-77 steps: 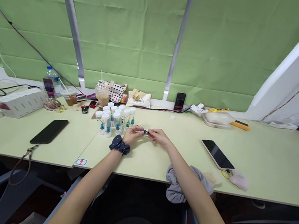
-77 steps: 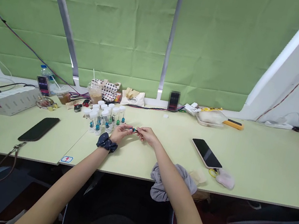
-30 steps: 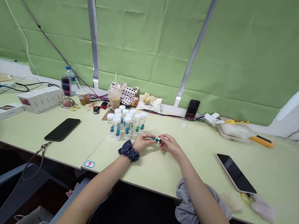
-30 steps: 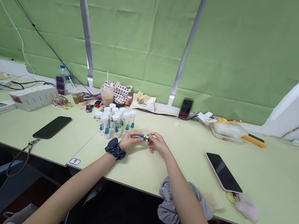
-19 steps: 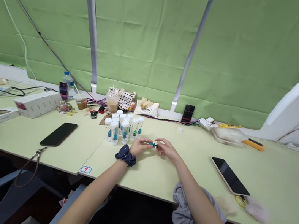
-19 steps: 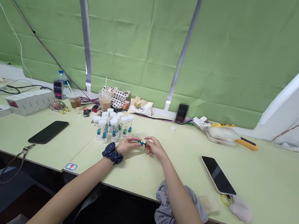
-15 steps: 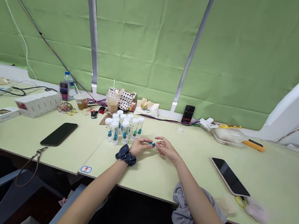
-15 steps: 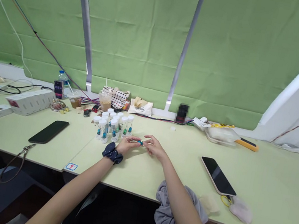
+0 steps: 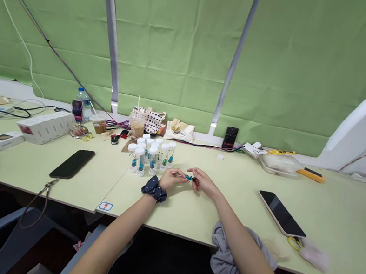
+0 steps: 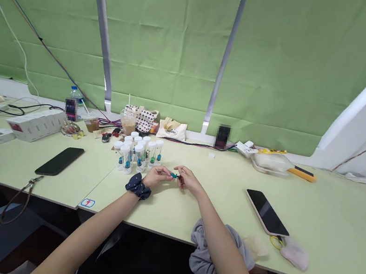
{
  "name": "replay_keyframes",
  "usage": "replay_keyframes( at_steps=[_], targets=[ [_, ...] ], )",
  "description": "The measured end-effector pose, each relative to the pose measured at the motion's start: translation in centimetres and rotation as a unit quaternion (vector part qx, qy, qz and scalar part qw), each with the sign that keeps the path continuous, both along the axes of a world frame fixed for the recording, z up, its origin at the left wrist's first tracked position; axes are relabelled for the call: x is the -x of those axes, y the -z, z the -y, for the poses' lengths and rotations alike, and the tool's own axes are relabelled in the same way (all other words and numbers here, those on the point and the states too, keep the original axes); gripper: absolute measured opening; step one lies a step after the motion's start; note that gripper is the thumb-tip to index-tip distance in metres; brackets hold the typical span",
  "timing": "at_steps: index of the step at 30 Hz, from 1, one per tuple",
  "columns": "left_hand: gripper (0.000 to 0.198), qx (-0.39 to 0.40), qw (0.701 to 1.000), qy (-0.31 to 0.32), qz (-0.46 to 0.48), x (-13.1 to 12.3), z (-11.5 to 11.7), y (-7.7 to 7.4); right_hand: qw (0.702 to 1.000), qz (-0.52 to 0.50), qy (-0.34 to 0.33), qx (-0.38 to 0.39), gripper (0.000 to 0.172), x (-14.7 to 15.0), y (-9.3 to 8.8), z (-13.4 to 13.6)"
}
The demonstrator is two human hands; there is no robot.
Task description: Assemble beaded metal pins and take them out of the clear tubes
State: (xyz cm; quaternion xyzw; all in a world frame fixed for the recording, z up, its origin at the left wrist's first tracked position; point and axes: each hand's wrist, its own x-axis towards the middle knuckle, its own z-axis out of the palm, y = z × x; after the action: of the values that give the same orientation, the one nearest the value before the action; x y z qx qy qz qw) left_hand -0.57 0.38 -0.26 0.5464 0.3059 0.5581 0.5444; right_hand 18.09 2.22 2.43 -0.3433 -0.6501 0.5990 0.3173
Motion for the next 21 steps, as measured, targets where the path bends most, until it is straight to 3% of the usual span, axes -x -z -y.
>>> replay_keyframes(
  at_steps=[7, 12, 15, 21],
  targets=[
    [0.028, -0.008, 1.0, 0.001, 0.0, 0.03, 0.02, 0.01, 1.0, -0.024, -0.002, -0.019, 0.051, 0.08, 0.29, -0.3],
    [0.031, 0.005, 1.0, -0.004, 0.002, -0.05, 0.11, -0.22, 1.0, -0.006, 0.015, 0.014, 0.047, 0.28, -0.06, -0.02],
    [0.031, 0.015, 1.0, -0.017, 0.011, -0.01, 0.03, -0.27, 0.999, -0.022, 0.018, -0.02, 0.046, 0.15, -0.34, 0.14],
    [0.035, 0.033, 0.999, 0.016, 0.007, 0.03, -0.18, 0.14, 1.0, 0.0, 0.007, -0.009, 0.04, 0.15, 0.17, -0.16]
  ],
)
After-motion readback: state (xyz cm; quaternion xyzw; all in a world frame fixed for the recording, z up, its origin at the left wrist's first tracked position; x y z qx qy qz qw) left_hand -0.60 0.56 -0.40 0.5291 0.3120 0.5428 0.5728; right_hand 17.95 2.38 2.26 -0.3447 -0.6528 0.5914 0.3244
